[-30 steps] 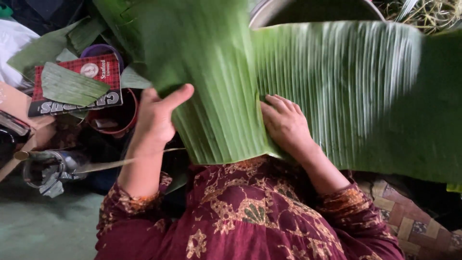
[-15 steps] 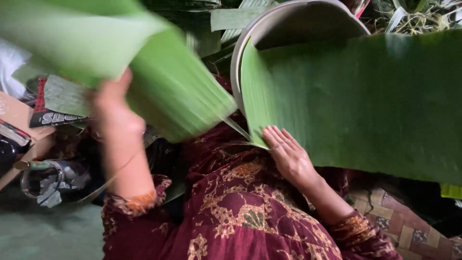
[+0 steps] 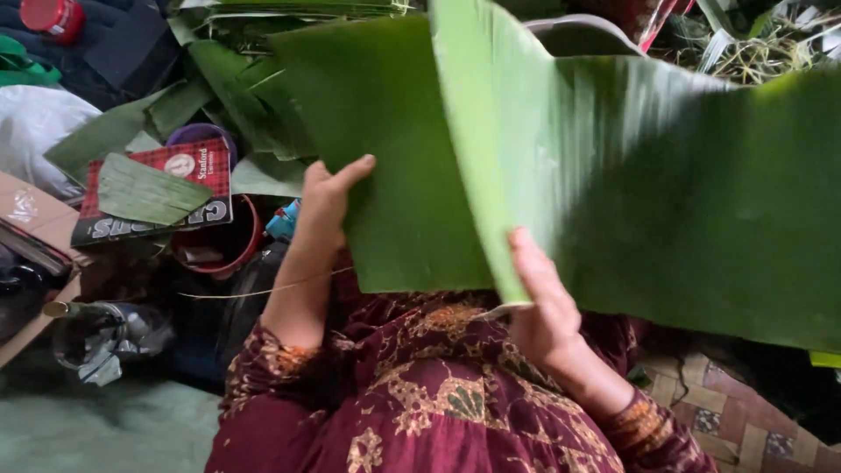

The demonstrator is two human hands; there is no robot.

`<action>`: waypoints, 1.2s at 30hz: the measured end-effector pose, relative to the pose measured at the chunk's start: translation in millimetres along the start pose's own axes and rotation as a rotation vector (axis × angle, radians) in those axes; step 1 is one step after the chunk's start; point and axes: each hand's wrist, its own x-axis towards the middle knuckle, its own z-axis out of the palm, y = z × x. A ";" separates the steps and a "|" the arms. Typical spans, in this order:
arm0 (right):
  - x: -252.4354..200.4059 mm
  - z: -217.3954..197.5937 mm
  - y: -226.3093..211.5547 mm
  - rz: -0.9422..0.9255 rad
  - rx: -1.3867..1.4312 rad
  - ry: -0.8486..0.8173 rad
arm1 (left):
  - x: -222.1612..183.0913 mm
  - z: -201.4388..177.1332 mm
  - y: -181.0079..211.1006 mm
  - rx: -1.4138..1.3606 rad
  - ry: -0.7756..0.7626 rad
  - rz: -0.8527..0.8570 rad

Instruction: Tearing large banana leaves into smaller strips and stacking them for food preparation.

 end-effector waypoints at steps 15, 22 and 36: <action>-8.7 63.1 -12.6 -0.014 0.006 -0.563 | -23.1 14.2 19.6 -0.094 -0.054 -0.166; -18.8 40.2 74.7 0.496 -0.214 -0.329 | -15.7 -7.9 -16.8 -0.136 -0.006 -0.221; -36.5 54.6 83.3 0.558 -0.328 -0.285 | -35.0 4.3 24.0 -0.215 0.010 -0.179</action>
